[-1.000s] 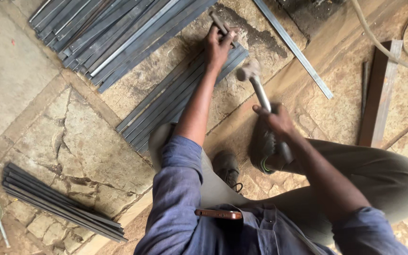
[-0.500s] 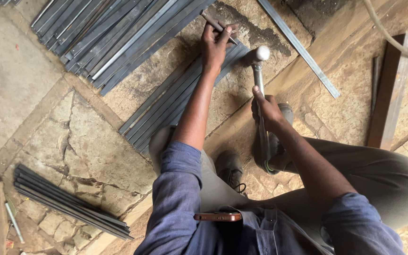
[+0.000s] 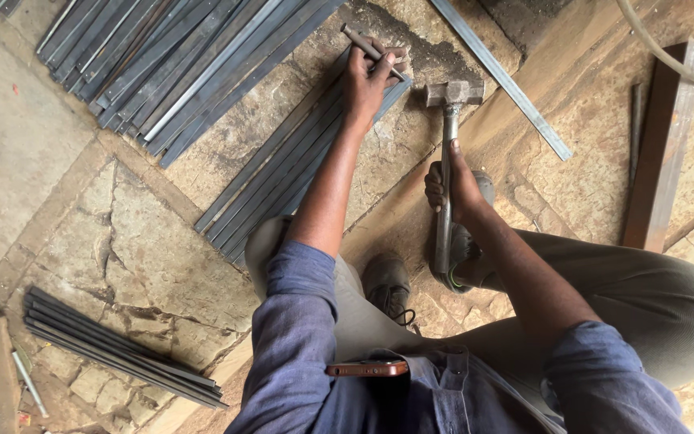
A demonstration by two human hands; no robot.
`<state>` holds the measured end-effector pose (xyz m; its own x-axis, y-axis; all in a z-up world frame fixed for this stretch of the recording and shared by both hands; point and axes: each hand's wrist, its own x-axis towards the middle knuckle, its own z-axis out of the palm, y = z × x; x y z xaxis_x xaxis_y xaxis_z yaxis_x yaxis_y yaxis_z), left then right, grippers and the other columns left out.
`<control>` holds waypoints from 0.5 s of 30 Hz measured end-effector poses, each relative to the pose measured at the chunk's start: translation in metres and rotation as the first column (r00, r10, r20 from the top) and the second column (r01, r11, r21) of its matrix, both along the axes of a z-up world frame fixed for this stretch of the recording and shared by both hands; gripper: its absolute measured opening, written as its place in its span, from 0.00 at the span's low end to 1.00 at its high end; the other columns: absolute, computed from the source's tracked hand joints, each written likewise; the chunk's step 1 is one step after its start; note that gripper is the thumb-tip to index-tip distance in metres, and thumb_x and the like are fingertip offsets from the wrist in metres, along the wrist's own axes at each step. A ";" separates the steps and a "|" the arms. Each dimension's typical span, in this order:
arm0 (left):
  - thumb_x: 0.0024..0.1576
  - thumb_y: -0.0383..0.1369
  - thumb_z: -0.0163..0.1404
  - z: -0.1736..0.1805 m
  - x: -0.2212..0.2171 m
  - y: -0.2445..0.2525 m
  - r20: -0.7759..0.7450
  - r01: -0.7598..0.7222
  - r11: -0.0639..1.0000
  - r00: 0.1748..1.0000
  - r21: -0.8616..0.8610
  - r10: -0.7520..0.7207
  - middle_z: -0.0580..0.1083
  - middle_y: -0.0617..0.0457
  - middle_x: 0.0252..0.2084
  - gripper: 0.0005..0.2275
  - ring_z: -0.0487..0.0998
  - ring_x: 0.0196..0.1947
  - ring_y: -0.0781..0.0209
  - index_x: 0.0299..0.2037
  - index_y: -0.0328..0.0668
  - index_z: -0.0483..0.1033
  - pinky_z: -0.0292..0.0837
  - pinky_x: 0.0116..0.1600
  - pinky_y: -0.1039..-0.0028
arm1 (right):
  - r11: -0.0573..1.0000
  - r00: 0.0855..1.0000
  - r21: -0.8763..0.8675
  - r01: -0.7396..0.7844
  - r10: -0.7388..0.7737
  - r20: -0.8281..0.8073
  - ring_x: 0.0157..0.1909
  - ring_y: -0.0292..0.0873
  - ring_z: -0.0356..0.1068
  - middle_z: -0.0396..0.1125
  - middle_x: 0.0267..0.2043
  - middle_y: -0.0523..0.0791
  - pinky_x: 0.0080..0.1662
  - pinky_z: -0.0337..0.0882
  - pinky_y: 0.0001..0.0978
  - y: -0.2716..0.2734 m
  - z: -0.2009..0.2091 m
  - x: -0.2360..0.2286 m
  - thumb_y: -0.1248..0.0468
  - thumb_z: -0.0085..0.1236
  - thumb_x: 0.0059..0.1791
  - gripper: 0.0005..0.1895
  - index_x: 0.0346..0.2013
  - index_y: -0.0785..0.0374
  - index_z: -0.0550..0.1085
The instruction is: The person sits on the floor and uses a hammer and a metal punch to mark or indent a stack of metal bars. They repeatedly align the punch on the bars and strike it with the hammer, occasionally adjusting the stack or picking up new bars from a pile nearby.
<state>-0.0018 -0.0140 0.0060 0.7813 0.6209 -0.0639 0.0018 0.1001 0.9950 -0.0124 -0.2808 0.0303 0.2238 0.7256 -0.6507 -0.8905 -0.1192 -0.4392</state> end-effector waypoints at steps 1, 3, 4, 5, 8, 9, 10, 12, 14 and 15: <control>0.65 0.31 0.48 -0.001 0.000 0.001 -0.003 -0.003 1.000 1.000 -0.010 0.003 0.81 0.42 0.48 0.10 0.88 0.43 0.54 0.53 0.40 0.63 0.91 0.39 0.70 | 1.000 1.000 0.003 -0.004 0.004 0.010 0.14 0.33 0.45 0.48 0.16 0.37 0.18 0.51 0.27 0.000 0.000 0.000 0.26 0.29 0.54 0.37 0.20 0.54 0.55; 0.65 0.31 0.48 -0.002 -0.001 0.002 -0.014 0.004 1.000 1.000 0.022 -0.003 0.81 0.42 0.48 0.10 0.88 0.43 0.54 0.53 0.40 0.63 0.90 0.39 0.70 | 1.000 0.999 -0.004 -0.015 0.016 0.031 0.13 0.34 0.46 0.48 0.16 0.37 0.18 0.51 0.28 -0.002 -0.006 0.000 0.26 0.28 0.54 0.37 0.20 0.54 0.55; 0.66 0.31 0.48 -0.002 -0.001 0.002 -0.019 0.005 0.999 1.000 0.037 -0.005 0.81 0.42 0.48 0.10 0.88 0.43 0.53 0.53 0.40 0.63 0.90 0.39 0.70 | 1.000 0.999 -0.012 -0.025 0.026 0.042 0.13 0.34 0.46 0.48 0.16 0.37 0.18 0.52 0.28 -0.003 -0.009 0.000 0.26 0.27 0.54 0.38 0.19 0.54 0.55; 0.65 0.31 0.48 -0.002 -0.001 0.002 -0.005 0.011 1.000 1.000 0.021 -0.011 0.81 0.42 0.49 0.10 0.88 0.43 0.54 0.53 0.41 0.63 0.90 0.39 0.70 | 0.999 0.998 -0.020 -0.035 0.036 0.053 0.13 0.34 0.46 0.48 0.16 0.37 0.18 0.52 0.28 -0.004 -0.010 0.001 0.26 0.26 0.53 0.38 0.19 0.54 0.55; 0.65 0.30 0.48 -0.001 -0.002 0.002 0.013 0.023 1.000 1.000 -0.002 -0.023 0.81 0.42 0.50 0.09 0.88 0.43 0.54 0.52 0.41 0.64 0.90 0.38 0.70 | 0.998 0.993 -0.032 -0.056 0.059 0.103 0.13 0.33 0.47 0.49 0.16 0.37 0.18 0.53 0.28 -0.003 -0.013 0.002 0.27 0.25 0.54 0.37 0.20 0.53 0.55; 0.65 0.30 0.47 0.000 -0.002 0.003 0.002 0.024 1.000 1.000 0.007 -0.024 0.81 0.43 0.50 0.09 0.87 0.43 0.54 0.52 0.41 0.64 0.89 0.37 0.70 | 0.998 0.992 -0.037 -0.058 0.061 0.106 0.13 0.33 0.47 0.49 0.16 0.36 0.18 0.54 0.28 -0.004 -0.013 0.001 0.26 0.24 0.54 0.37 0.20 0.53 0.55; 0.65 0.30 0.47 0.001 -0.002 0.003 -0.008 0.024 1.000 1.000 0.016 -0.024 0.81 0.43 0.50 0.09 0.87 0.43 0.55 0.52 0.41 0.64 0.89 0.37 0.70 | 0.997 0.992 -0.041 -0.059 0.064 0.111 0.13 0.33 0.47 0.49 0.16 0.36 0.18 0.54 0.29 -0.004 -0.014 0.001 0.26 0.24 0.54 0.38 0.20 0.53 0.55; 0.65 0.30 0.47 0.003 -0.002 0.004 -0.006 0.037 0.999 0.999 -0.007 -0.037 0.81 0.43 0.50 0.08 0.87 0.43 0.55 0.52 0.41 0.64 0.90 0.38 0.70 | 0.997 0.991 -0.045 -0.062 0.067 0.119 0.13 0.33 0.48 0.49 0.15 0.37 0.18 0.55 0.29 -0.004 -0.013 0.002 0.26 0.23 0.53 0.38 0.19 0.53 0.55; 0.65 0.30 0.47 0.005 -0.002 0.004 -0.005 0.044 0.999 0.999 -0.007 -0.044 0.81 0.43 0.50 0.08 0.87 0.44 0.55 0.52 0.41 0.64 0.90 0.38 0.70 | 0.997 0.990 -0.045 -0.066 0.071 0.126 0.12 0.34 0.48 0.49 0.15 0.37 0.18 0.55 0.29 -0.004 -0.013 0.002 0.26 0.23 0.53 0.38 0.19 0.53 0.55; 0.65 0.29 0.47 0.005 -0.002 0.003 -0.006 0.044 0.999 0.999 0.004 -0.044 0.81 0.43 0.50 0.08 0.87 0.44 0.55 0.52 0.41 0.64 0.90 0.38 0.71 | 0.997 0.990 -0.045 -0.066 0.071 0.125 0.13 0.33 0.48 0.49 0.15 0.37 0.18 0.55 0.30 -0.004 -0.012 0.002 0.26 0.23 0.53 0.38 0.19 0.53 0.55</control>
<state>-0.0043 -0.0106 0.0110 0.8075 0.5862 -0.0655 0.0115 0.0953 0.9954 -0.0106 -0.2846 0.0179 0.2570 0.7154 -0.6498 -0.8173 -0.1979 -0.5412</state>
